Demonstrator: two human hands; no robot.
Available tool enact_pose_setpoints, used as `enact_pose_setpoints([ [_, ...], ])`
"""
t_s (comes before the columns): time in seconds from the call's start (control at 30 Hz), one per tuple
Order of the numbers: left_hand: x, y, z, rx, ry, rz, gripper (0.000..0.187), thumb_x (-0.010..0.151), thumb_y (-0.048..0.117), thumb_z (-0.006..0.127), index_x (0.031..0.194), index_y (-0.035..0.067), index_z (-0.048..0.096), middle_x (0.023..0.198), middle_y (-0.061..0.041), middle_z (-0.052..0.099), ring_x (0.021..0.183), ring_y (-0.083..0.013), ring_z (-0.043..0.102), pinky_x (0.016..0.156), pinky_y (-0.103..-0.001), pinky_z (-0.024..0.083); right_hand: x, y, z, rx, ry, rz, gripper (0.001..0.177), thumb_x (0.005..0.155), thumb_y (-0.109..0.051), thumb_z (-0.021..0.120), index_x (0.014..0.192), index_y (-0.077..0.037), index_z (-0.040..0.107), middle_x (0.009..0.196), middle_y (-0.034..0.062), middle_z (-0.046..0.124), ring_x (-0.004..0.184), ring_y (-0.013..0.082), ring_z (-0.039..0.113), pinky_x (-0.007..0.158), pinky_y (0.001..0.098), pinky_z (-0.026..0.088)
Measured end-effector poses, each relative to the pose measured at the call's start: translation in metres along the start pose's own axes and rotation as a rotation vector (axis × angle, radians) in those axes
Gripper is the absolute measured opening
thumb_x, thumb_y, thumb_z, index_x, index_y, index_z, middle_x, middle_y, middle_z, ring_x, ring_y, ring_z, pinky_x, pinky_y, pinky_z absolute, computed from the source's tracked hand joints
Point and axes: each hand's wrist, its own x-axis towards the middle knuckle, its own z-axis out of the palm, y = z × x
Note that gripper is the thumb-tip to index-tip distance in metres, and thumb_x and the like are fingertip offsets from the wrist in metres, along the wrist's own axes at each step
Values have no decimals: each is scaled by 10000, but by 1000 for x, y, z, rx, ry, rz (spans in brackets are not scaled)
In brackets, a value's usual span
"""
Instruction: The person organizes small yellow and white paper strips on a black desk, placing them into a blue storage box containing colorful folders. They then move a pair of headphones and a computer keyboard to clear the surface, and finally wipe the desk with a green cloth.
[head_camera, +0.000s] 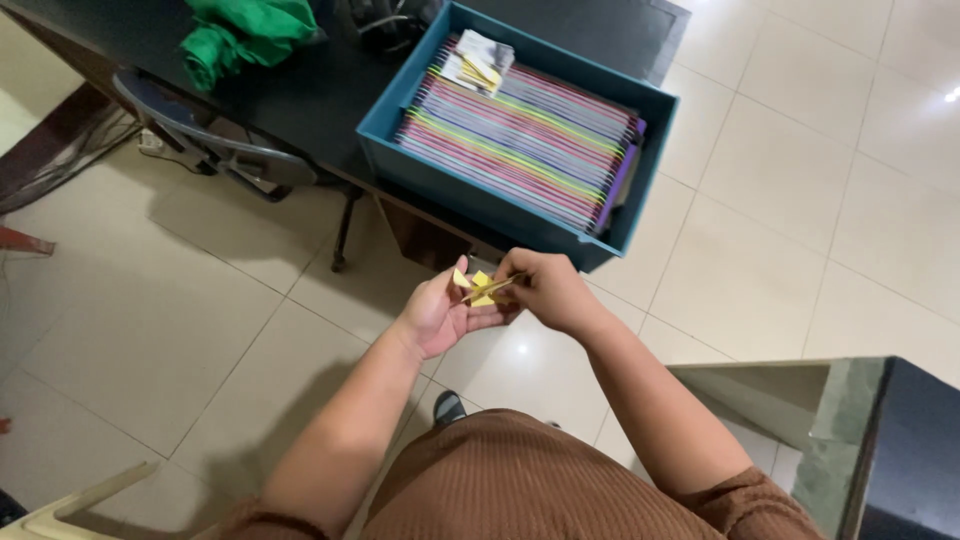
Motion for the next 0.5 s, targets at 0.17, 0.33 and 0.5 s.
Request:
enact_pose_setpoints([
  [0.17, 18, 30, -10, 67, 77, 141, 603, 1073, 487, 373, 1386, 17, 583, 1277, -168, 684, 1082, -259, 698, 975, -437, 544, 42, 10, 1, 222, 34, -37, 99, 892, 47, 681, 976, -3, 662, 892, 71, 745, 803, 121, 736, 716, 293, 609],
  [0.33, 52, 48, -22, 62, 186, 236, 453, 1075, 378, 461, 1300, 10, 600, 1172, -173, 689, 992, -281, 712, 892, -440, 594, 90, 44, -2, 480, 94, -162, 138, 885, 72, 670, 996, -6, 649, 1041, 46, 736, 919, 106, 703, 818, 283, 593],
  [0.5, 93, 82, -28, 186, 216, 365, 293, 1069, 148, 458, 1304, 6, 560, 1137, -190, 697, 1004, -284, 724, 889, -391, 611, 137, 51, -24, 657, 152, -94, 217, 908, -3, 728, 1110, -57, 667, 1000, 21, 696, 874, 86, 631, 787, 251, 515],
])
